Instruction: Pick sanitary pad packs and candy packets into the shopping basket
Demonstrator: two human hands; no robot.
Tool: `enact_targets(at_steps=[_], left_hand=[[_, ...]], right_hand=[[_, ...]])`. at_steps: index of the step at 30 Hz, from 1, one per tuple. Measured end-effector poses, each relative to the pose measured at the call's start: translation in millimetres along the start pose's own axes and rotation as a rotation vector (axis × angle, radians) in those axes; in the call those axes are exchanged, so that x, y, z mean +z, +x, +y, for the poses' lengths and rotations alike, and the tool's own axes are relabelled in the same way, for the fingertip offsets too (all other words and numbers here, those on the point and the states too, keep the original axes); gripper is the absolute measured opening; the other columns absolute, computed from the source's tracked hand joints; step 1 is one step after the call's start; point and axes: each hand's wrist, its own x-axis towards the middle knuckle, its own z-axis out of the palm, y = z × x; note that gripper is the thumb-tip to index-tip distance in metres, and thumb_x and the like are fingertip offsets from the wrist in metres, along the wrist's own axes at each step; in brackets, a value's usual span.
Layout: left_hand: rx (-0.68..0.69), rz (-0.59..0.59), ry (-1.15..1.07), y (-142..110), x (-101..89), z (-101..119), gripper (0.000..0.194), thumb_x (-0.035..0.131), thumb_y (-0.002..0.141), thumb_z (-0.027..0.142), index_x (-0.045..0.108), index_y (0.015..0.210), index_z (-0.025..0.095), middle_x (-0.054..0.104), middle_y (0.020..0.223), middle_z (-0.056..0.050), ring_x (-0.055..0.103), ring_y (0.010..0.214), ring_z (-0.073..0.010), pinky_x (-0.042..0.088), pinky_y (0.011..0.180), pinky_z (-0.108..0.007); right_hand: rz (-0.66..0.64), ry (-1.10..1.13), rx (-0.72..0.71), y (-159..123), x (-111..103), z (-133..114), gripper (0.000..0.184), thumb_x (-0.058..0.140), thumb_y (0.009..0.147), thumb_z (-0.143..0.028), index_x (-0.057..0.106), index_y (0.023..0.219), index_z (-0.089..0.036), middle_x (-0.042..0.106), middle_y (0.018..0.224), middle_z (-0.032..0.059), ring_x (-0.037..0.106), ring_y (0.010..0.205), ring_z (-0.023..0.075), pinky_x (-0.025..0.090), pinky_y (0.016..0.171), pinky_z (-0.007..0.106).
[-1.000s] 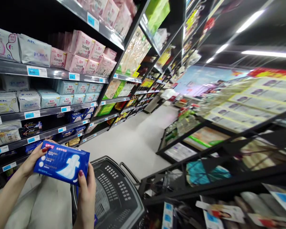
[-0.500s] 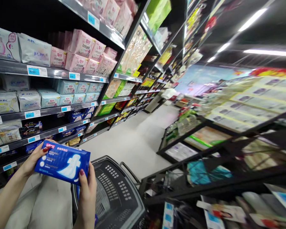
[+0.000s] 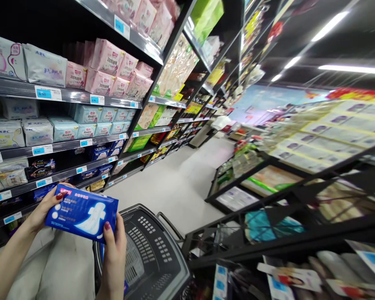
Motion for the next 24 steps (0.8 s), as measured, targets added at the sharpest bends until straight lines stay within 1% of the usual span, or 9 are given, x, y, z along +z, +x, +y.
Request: enact_targets(at_steps=[3, 5, 8, 11, 12, 14, 17, 20, 24], left_hand=[[-0.021, -0.013, -0.013, -1, -1.0, 2, 0.054, 0.077, 0.071, 0.049, 0.057, 0.112, 0.021, 0.07, 0.103, -0.007, 0.068, 0.085, -0.0236, 0.052, 0.069, -0.026], [-0.007, -0.069, -0.001, -1, -3.6, 5, 0.061, 0.082, 0.065, 0.046, 0.057, 0.115, 0.021, 0.07, 0.109, -0.008, 0.068, 0.094, -0.0275, 0.053, 0.076, -0.03], [0.095, -0.225, 0.072, -4, -11.2, 10, 0.072, 0.09, 0.053, 0.04, 0.062, 0.117, 0.021, 0.069, 0.115, -0.01, 0.065, 0.106, -0.0328, 0.052, 0.088, -0.035], [0.246, -0.33, 0.202, -8, -20.8, 14, 0.074, 0.093, 0.049, 0.038, 0.066, 0.116, 0.022, 0.068, 0.118, -0.012, 0.063, 0.11, -0.0365, 0.048, 0.096, -0.042], [0.305, -0.351, 0.251, -9, -23.4, 15, 0.071, 0.093, 0.05, 0.038, 0.068, 0.115, 0.023, 0.069, 0.117, -0.013, 0.062, 0.111, -0.0374, 0.047, 0.097, -0.044], [0.413, -0.385, 0.32, -12, -26.4, 17, 0.058, 0.09, 0.058, 0.037, 0.072, 0.111, 0.025, 0.071, 0.113, -0.013, 0.062, 0.112, -0.0375, 0.045, 0.1, -0.047], [0.523, -0.446, 0.343, -15, -26.0, 20, 0.037, 0.083, 0.071, 0.03, 0.075, 0.107, 0.029, 0.074, 0.108, -0.013, 0.063, 0.111, -0.0355, 0.044, 0.1, -0.05], [0.547, -0.472, 0.353, -16, -24.6, 22, 0.035, 0.081, 0.073, 0.025, 0.075, 0.107, 0.031, 0.075, 0.109, -0.012, 0.063, 0.111, -0.0352, 0.043, 0.101, -0.052], [0.519, -0.454, 0.379, -16, -26.2, 22, 0.033, 0.082, 0.071, 0.029, 0.077, 0.104, 0.028, 0.075, 0.107, -0.013, 0.063, 0.112, -0.0366, 0.043, 0.102, -0.054]], right_hand=[[0.004, -0.012, -0.006, 1, -3, 0, 0.066, 0.076, 0.074, -0.055, 0.061, 0.13, -0.022, 0.066, 0.126, 0.0098, 0.06, 0.118, 0.0337, 0.049, 0.1, 0.045], [-0.022, -0.015, -0.01, -1, -5, -2, 0.068, 0.082, 0.069, -0.049, 0.061, 0.128, -0.022, 0.067, 0.125, 0.0103, 0.06, 0.118, 0.0343, 0.048, 0.101, 0.046], [-0.089, 0.008, -0.054, -4, -10, -5, 0.073, 0.09, 0.059, -0.039, 0.063, 0.124, -0.024, 0.067, 0.125, 0.0112, 0.061, 0.117, 0.0351, 0.05, 0.099, 0.049], [-0.215, 0.045, -0.181, -7, -14, -6, 0.071, 0.094, 0.054, -0.037, 0.065, 0.119, -0.029, 0.068, 0.122, 0.011, 0.062, 0.116, 0.0364, 0.05, 0.097, 0.051], [-0.261, 0.055, -0.233, -7, -14, -6, 0.069, 0.094, 0.055, -0.038, 0.066, 0.117, -0.03, 0.069, 0.121, 0.0108, 0.062, 0.116, 0.0369, 0.05, 0.097, 0.053], [-0.318, 0.068, -0.332, -7, -16, -5, 0.062, 0.092, 0.058, -0.042, 0.067, 0.114, -0.032, 0.069, 0.12, 0.0103, 0.062, 0.115, 0.0371, 0.048, 0.098, 0.055], [-0.346, 0.075, -0.397, -8, -17, -5, 0.05, 0.086, 0.067, -0.046, 0.068, 0.111, -0.034, 0.069, 0.121, 0.0089, 0.061, 0.117, 0.0369, 0.046, 0.099, 0.058], [-0.351, 0.081, -0.407, -8, -18, -6, 0.047, 0.083, 0.07, -0.051, 0.068, 0.11, -0.034, 0.069, 0.122, 0.0091, 0.06, 0.118, 0.038, 0.043, 0.102, 0.061], [-0.319, 0.059, -0.386, -10, -18, -7, 0.05, 0.086, 0.063, -0.054, 0.069, 0.105, -0.033, 0.07, 0.119, 0.0091, 0.061, 0.117, 0.0395, 0.044, 0.1, 0.062]])
